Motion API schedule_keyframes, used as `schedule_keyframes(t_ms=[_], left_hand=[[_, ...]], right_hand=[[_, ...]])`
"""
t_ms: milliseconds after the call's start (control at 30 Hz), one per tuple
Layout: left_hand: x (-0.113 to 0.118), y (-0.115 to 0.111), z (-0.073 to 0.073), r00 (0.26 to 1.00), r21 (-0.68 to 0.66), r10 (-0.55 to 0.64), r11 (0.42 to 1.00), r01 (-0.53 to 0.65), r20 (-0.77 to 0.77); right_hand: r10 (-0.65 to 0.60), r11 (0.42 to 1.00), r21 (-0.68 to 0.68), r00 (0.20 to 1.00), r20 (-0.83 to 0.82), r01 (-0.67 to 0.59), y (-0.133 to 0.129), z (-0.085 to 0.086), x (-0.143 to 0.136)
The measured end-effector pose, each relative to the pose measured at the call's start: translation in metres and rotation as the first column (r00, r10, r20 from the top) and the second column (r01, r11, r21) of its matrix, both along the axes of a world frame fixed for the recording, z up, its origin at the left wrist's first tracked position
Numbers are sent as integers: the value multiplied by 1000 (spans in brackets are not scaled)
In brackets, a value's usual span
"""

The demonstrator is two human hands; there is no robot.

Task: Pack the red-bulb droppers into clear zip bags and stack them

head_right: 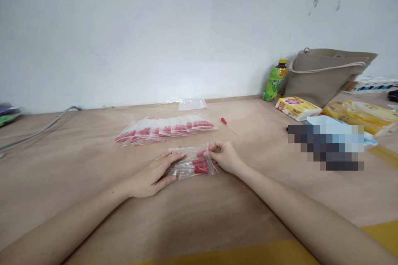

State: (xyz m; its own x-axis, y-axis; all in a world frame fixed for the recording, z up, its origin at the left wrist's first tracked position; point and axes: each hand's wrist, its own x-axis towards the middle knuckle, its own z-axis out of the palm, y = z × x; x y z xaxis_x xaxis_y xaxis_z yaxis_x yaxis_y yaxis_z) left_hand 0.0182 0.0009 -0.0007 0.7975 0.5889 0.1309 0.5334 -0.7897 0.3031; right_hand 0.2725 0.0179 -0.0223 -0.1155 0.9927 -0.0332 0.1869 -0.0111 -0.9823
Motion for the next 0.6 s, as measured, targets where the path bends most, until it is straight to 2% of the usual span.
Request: schedule_keyframes(t_ms=[133,200,267,333,433,500,600], left_hand=[[0,-1,1,1000,-6,11,1000,-11,-6],[0,-1,2,1000,-9,23,1000,-23,-15],[0,-2,2,999,-8,26,1000,-26,-29],[0,-1,2,999,-2,8,1000,-8,-41],[0,1,1,999,9,-18,1000,19,-42],[1,1,0,999,19,-14,1000,14,-36],[0,0,0,1000,25,-4,1000,5,-28]], right_hand=[[73,976,196,992,104,-92,0,-3,5],[74,977,186,982,174,-107,4,1,14],[4,991,127,962,272,-41,13,9,27],[-145,986,137,894,423,95,28,18,42],[-378,923,313,664,644,222,60,26,59],[-402,915,301,560,725,268,82,25,64],[-291,954,205,526,799,217,106,18,63]])
